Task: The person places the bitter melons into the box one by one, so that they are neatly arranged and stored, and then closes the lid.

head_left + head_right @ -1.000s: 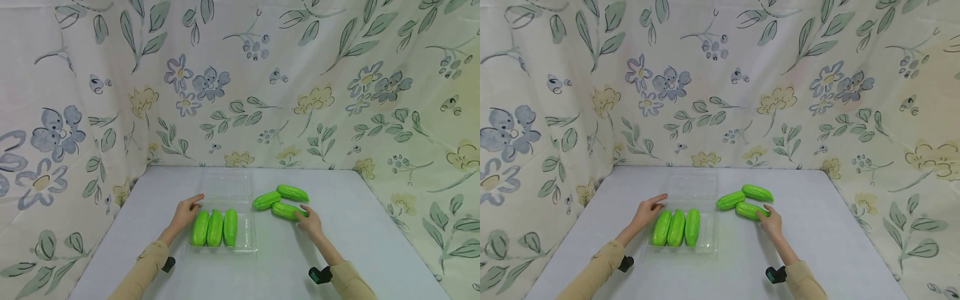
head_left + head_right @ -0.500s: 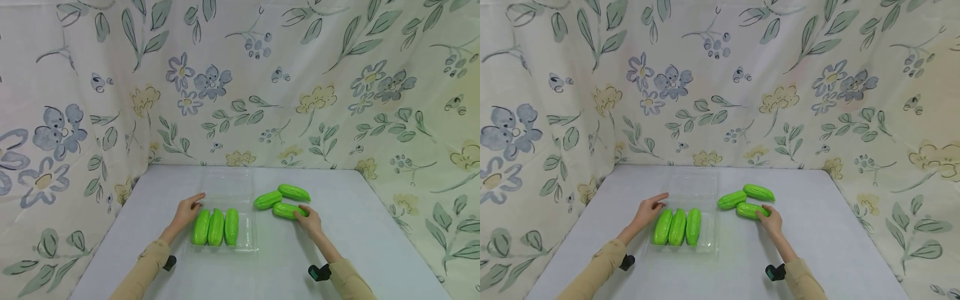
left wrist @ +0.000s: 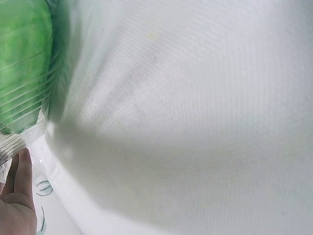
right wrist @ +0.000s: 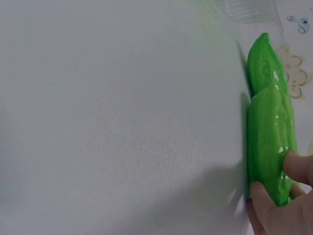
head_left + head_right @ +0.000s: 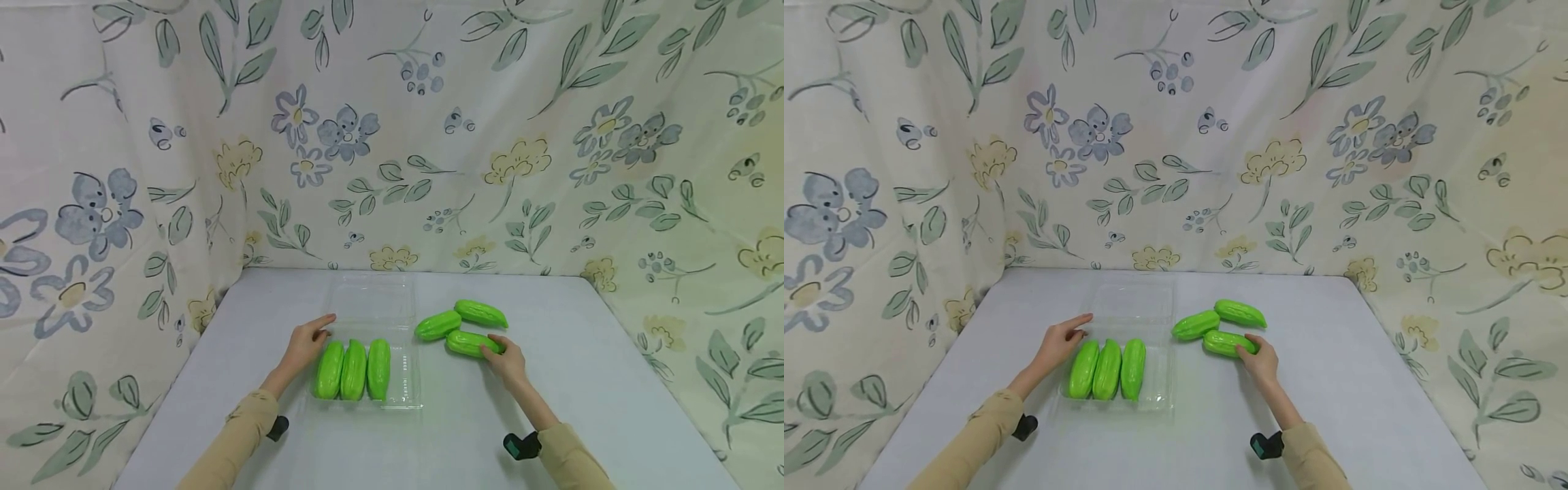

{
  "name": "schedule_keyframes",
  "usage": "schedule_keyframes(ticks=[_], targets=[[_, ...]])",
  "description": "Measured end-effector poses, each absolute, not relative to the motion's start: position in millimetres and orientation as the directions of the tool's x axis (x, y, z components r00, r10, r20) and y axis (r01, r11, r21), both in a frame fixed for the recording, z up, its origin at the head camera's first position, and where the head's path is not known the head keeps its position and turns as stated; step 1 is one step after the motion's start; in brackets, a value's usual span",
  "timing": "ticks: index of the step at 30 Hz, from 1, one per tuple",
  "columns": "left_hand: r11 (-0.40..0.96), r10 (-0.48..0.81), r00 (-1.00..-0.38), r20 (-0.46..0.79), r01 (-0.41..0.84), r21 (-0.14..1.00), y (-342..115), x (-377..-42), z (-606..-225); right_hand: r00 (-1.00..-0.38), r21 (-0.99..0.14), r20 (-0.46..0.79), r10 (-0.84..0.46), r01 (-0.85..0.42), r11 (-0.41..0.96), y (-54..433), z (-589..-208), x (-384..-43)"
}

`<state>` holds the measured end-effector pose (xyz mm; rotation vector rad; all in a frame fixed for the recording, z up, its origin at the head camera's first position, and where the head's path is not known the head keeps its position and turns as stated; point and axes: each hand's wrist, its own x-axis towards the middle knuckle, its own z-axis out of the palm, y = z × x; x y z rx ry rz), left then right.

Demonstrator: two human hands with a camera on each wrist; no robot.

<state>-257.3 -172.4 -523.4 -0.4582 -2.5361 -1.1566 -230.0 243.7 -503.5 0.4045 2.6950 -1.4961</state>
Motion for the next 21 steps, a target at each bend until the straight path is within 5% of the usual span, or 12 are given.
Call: schedule_keyframes(ticks=[21], targets=[[0.614, 0.154, -0.918, 0.366, 0.379, 0.692, -172.0, -256.9, -520.8, -0.965, -0.838, -0.143, 0.220, 0.236, 0.491, 245.5, -507.5, -227.3]])
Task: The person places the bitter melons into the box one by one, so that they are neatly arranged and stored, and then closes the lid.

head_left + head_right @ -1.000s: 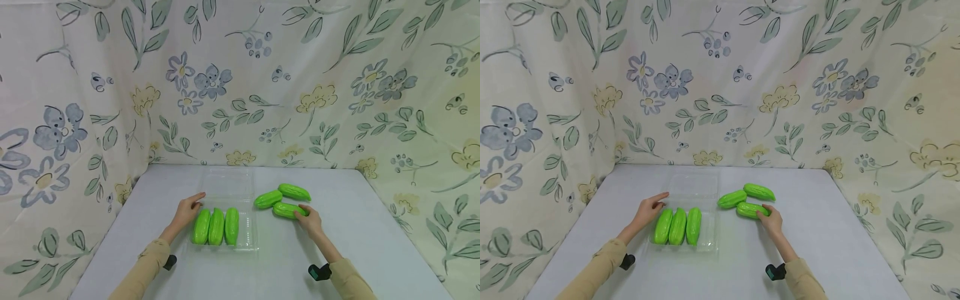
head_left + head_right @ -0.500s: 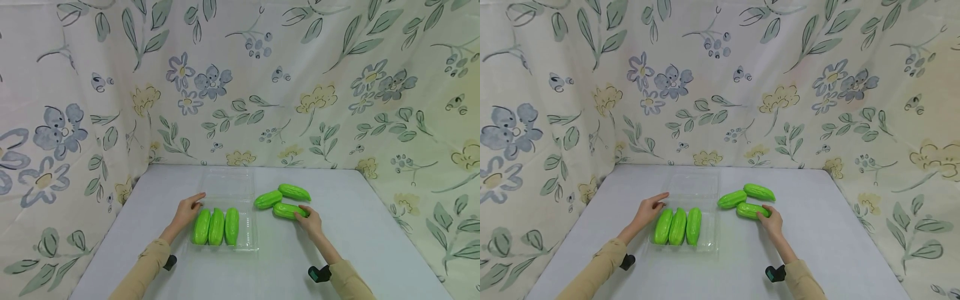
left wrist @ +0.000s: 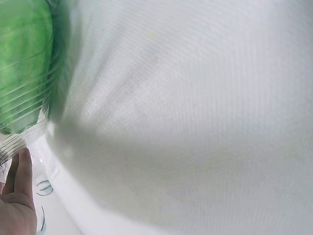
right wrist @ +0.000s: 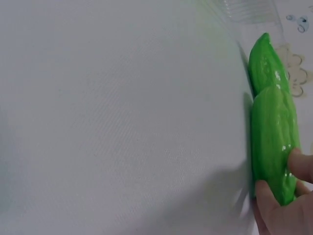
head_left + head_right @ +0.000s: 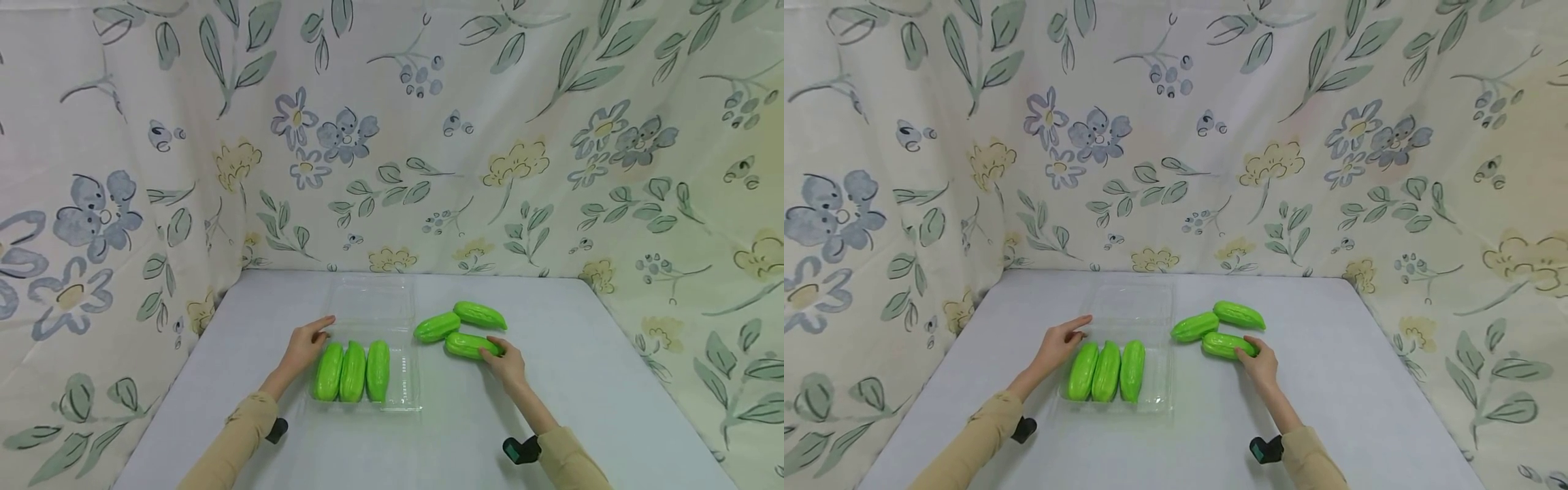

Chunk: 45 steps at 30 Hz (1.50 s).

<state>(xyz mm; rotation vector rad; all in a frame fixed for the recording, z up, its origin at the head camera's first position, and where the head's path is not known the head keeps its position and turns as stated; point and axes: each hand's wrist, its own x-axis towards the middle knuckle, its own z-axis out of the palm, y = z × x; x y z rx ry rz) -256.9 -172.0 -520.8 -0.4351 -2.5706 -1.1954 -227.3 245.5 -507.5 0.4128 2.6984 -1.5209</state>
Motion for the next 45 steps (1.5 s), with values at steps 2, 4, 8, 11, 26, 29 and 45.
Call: schedule_keyframes(ticks=[2, 4, 8, 11, 26, 29, 45], targets=[[0.613, 0.152, -0.919, 0.364, 0.377, 0.695, -172, -256, -520, -0.964, -0.849, -0.152, 0.220, 0.242, 0.471, 246, -509, -227], [0.614, 0.153, -0.915, 0.372, 0.383, 0.690, -172, -256, -521, -0.963, -0.854, -0.154, 0.222, 0.243, 0.461, 247, -510, -226], [0.611, 0.152, -0.916, 0.370, 0.382, 0.694, -173, -255, -521, -0.963, -0.853, -0.143, 0.227, 0.236, 0.466, 248, -512, -225], [0.608, 0.154, -0.920, 0.359, 0.375, 0.700, -173, -255, -521, -0.967, -0.854, -0.128, 0.221, 0.221, 0.470, 250, -512, -225], [0.616, 0.155, -0.920, 0.360, 0.375, 0.693, -173, -257, -520, -0.982, -0.907, -0.123, 0.143, 0.170, 0.386, 263, -501, -225], [0.613, 0.155, -0.913, 0.376, 0.388, 0.689, -173, -257, -521, -0.984, -0.915, -0.127, 0.121, 0.164, 0.370, 266, -498, -225], [0.606, 0.155, -0.922, 0.355, 0.373, 0.703, -173, -255, -519, -0.996, -0.915, -0.083, 0.015, 0.082, 0.395, 274, -477, -228]])
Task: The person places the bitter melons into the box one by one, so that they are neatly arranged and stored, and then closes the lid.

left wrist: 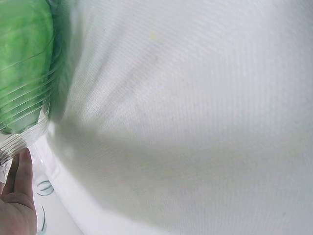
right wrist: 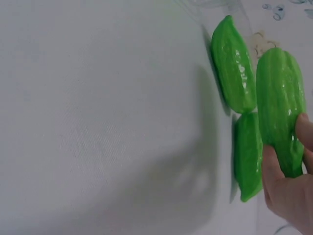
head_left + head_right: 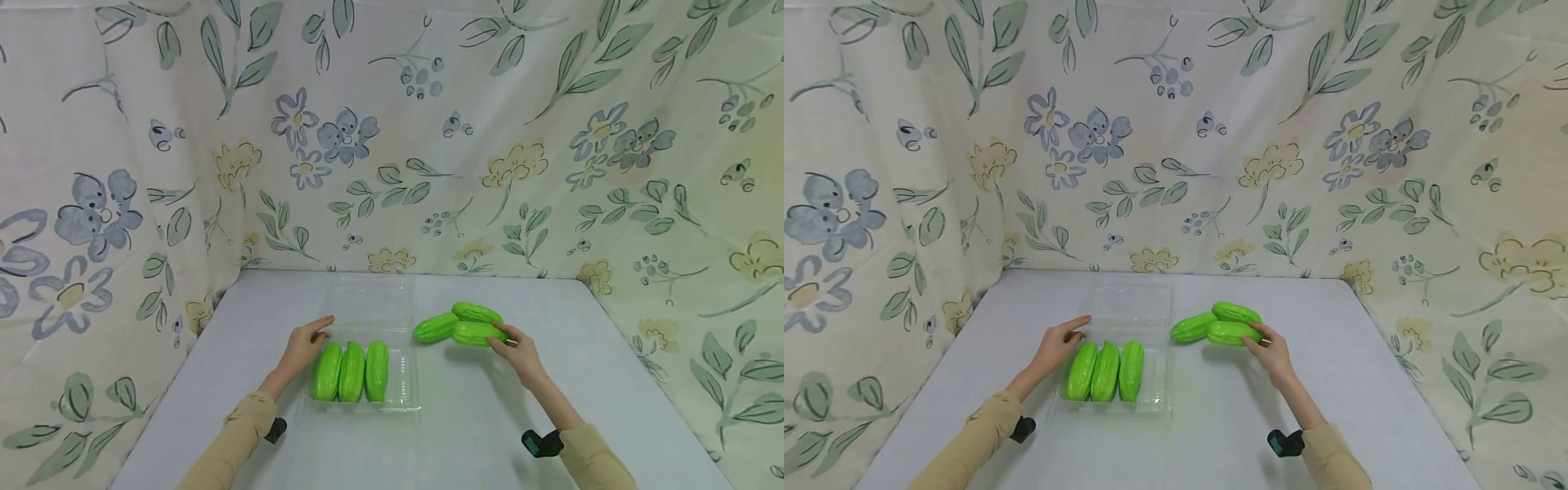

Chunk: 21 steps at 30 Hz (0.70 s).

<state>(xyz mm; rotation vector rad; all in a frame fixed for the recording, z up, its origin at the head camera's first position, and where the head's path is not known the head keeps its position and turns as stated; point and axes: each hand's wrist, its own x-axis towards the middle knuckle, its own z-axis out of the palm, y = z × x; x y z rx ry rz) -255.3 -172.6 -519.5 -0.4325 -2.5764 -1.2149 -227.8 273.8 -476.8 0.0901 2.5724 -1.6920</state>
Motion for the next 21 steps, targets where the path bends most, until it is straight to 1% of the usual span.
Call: schedule_keyframes(ticks=[8, 14, 21], targets=[[0.596, 0.166, -0.923, 0.348, 0.375, 0.710, -173, -256, -522, -0.997, -0.917, -0.068, -0.021, 0.054, 0.396, 274, -473, -233], [0.600, 0.161, -0.922, 0.352, 0.375, 0.707, -173, -257, -523, -0.996, -0.911, -0.043, -0.079, 0.006, 0.413, 271, -471, -235], [0.597, 0.163, -0.919, 0.359, 0.382, 0.706, -174, -258, -523, -0.988, -0.923, -0.039, -0.149, -0.021, 0.384, 264, -467, -236]])
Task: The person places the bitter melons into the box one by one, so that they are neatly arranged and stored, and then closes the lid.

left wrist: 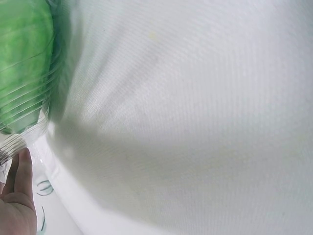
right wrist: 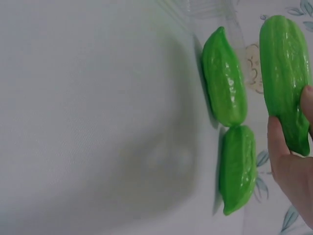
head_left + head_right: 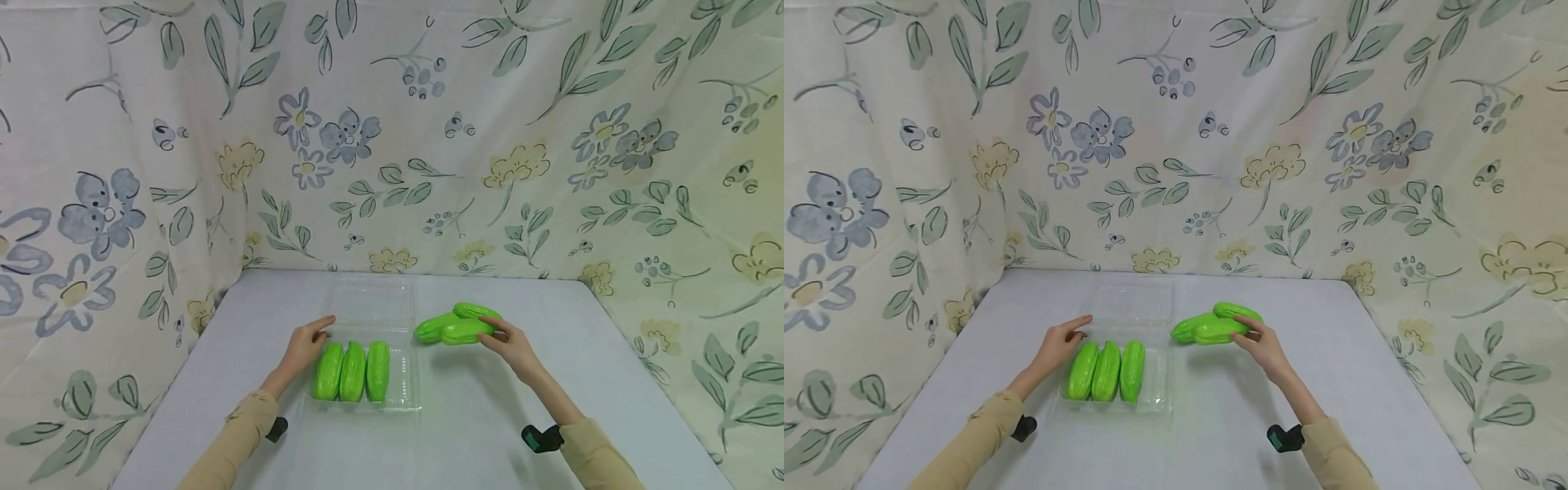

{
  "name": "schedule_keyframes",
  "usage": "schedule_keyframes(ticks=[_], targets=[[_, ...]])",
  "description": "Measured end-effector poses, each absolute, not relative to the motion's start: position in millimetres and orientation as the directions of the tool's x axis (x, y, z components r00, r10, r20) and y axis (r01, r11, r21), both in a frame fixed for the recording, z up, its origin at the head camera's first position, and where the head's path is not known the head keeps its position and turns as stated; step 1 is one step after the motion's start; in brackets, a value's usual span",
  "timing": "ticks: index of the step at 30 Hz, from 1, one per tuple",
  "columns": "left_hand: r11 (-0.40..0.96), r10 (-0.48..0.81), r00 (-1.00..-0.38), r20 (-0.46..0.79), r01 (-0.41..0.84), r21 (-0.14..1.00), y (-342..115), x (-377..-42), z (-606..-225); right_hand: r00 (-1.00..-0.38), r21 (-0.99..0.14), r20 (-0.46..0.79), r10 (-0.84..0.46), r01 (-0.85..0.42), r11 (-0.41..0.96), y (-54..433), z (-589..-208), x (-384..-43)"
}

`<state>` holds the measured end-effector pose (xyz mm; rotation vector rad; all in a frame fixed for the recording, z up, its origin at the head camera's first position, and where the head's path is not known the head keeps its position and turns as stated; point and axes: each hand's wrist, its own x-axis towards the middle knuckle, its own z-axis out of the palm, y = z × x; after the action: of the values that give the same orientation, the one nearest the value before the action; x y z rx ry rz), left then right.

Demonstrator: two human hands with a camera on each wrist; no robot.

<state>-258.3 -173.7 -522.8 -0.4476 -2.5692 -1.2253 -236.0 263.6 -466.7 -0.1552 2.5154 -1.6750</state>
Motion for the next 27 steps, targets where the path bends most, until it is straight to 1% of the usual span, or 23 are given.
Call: schedule_keyframes(ticks=[9, 16, 23, 27], targets=[[0.604, 0.163, -0.921, 0.353, 0.376, 0.703, -173, -257, -521, -0.966, -0.939, -0.008, -0.258, -0.082, 0.335, 257, -459, -235], [0.588, 0.164, -0.922, 0.350, 0.377, 0.716, -173, -256, -521, -0.950, -0.935, 0.007, -0.313, -0.118, 0.336, 250, -454, -236], [0.598, 0.163, -0.915, 0.368, 0.389, 0.701, -173, -257, -521, -0.921, -0.938, 0.056, -0.386, -0.181, 0.295, 241, -451, -240], [0.594, 0.166, -0.916, 0.365, 0.389, 0.704, -172, -257, -521, -0.911, -0.939, 0.057, -0.409, -0.187, 0.287, 237, -449, -239]])
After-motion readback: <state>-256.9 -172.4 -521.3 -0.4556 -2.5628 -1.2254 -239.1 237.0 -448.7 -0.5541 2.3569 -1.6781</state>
